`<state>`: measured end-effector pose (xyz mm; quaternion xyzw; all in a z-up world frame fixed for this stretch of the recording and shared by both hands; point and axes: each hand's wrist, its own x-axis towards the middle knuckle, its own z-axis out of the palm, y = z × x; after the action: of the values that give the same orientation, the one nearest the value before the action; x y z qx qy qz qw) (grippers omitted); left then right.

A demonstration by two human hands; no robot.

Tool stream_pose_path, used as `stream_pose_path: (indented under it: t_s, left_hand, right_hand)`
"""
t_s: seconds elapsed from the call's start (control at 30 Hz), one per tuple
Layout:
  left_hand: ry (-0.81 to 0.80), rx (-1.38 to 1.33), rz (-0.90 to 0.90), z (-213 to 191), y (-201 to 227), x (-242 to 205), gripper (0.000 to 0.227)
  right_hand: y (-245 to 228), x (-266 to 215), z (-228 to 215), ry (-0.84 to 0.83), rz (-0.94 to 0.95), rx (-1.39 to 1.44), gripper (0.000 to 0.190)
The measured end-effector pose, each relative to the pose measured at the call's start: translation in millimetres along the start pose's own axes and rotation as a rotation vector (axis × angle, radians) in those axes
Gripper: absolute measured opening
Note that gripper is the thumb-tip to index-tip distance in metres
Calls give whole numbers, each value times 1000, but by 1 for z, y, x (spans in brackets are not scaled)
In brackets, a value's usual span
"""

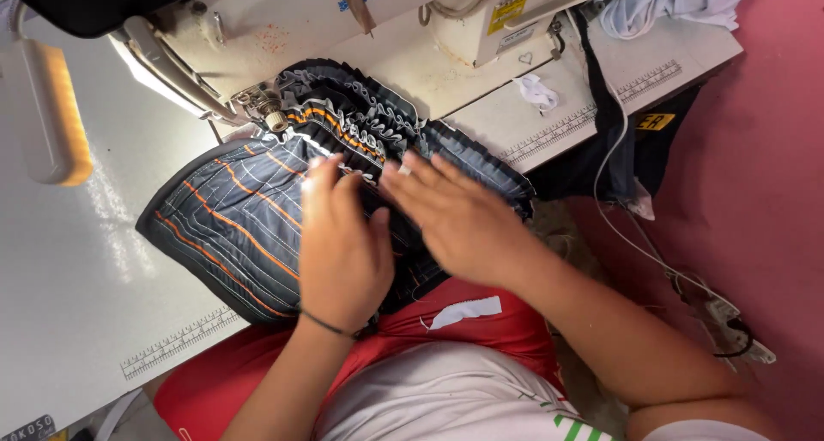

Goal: Sewing decorative ruffles onto a quilted fabric base using an industrial sewing machine.

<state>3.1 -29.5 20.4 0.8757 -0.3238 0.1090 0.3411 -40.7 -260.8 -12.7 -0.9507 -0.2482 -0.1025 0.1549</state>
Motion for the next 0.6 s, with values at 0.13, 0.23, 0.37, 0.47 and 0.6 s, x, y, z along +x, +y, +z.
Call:
stream_pose_path:
  t_s: [0.13, 0.23, 0.37, 0.47, 0.6]
  left_hand:
    - [3, 35, 175, 42, -24, 10, 54]
    - [-102, 131, 72, 40, -27, 12, 78]
    - [40, 137, 170, 48, -33, -2, 56]
    - [125, 142, 223, 54, -34, -6, 41]
    - [165, 158, 173, 49, -42, -8, 37]
  right_hand:
    - [-12, -20, 19, 321, -114, 115, 35]
    - [1, -34, 12, 393, 44, 171, 37]
    - [26, -7, -18, 440, 238, 334, 41]
    - [30, 27, -19, 276, 135, 393, 55]
    - [59, 37, -12, 22, 253, 41, 60]
